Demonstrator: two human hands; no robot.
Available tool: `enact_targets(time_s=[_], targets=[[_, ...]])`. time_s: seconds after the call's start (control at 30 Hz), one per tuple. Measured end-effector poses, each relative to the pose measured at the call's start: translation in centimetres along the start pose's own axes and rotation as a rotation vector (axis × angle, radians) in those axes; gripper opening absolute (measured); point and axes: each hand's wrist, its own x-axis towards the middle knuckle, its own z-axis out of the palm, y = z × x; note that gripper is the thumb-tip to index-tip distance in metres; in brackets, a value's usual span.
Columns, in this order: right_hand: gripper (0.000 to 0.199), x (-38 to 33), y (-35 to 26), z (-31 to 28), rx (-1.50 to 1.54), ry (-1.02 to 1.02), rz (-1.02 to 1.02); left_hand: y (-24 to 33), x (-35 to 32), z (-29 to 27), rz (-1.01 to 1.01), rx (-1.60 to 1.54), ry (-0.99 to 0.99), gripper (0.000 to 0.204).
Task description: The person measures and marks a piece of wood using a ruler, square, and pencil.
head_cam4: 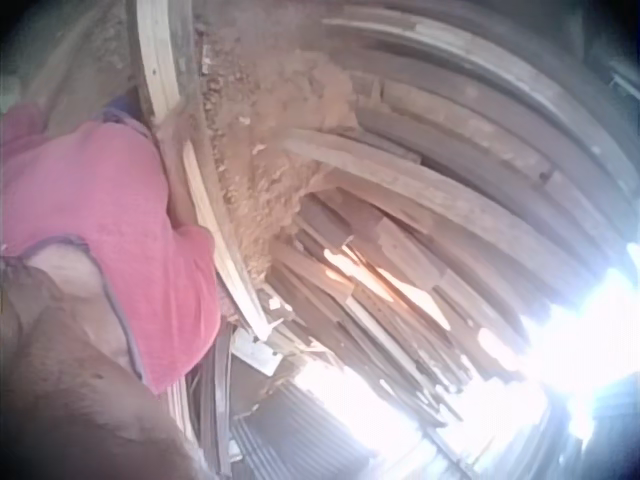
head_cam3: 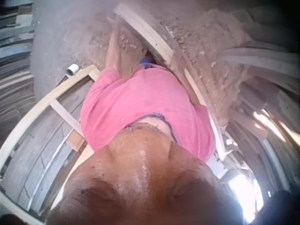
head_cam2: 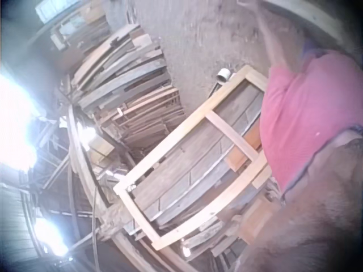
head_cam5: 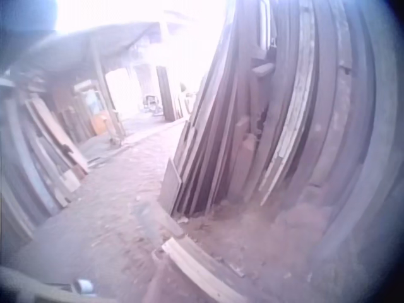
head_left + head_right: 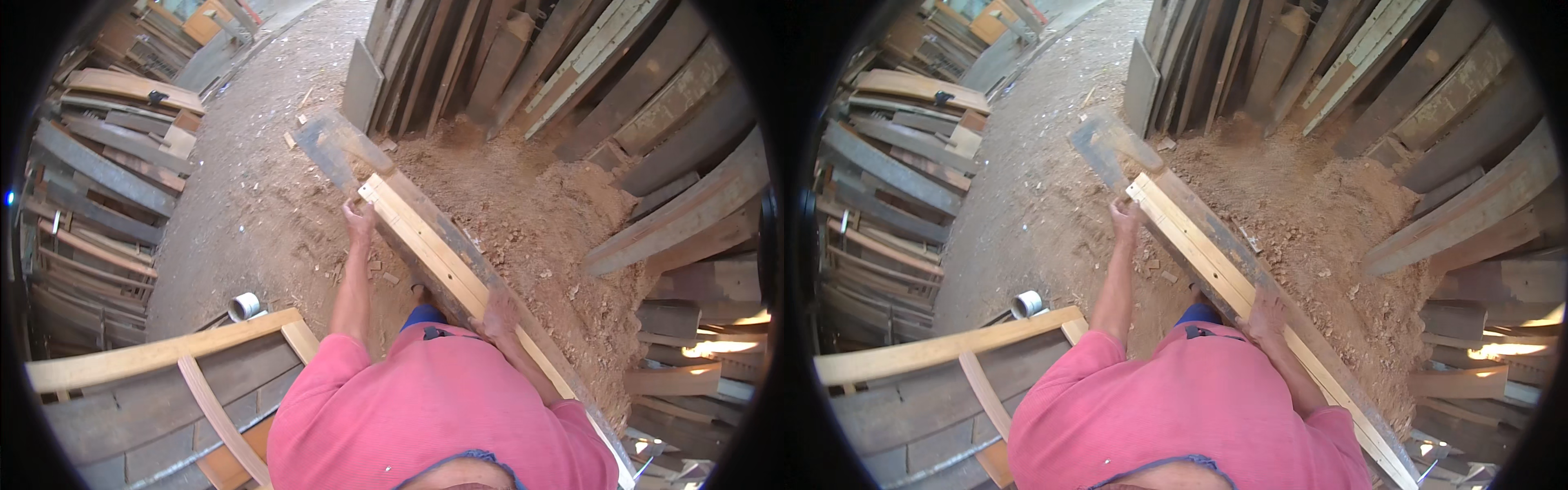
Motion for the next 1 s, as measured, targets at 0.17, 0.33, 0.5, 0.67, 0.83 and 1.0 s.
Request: enact_targets(time_s=[0.17,0.33,0.5,0.67,0.83,1.0], targets=[[0.101,4.7,-5.1,-0.3,-0.005,0.010,-0.014,-1.0,6.3,1.6,-0.074,-0.190,-0.286,0.031],[0.086,6.6,-7.4,-1.2,0.083,-0.051,0.030,-2.9,6.4,4.1,-0.022,-0.076,-0.168,0.036],[0.083,6.6,-7.1,-2.4,0.038,-0.120,0.109,-4.1,6.3,6.0,0.160,0.037,-0.039,0.037],[0.084,6.5,-5.1,-2.6,-0.011,-0.095,0.163,-1.8,4.7,6.9,0.073,-0.051,-0.172,0.033],[0.089,6.2,-4.1,-1.2,-0.055,0.010,0.143,1.7,2.8,6.0,0.113,0.139,-0.255,0.029],[0.095,6.4,-4.8,-0.4,-0.090,0.028,0.218,0.8,3.1,6.3,0.100,0.058,-0.264,0.029]])
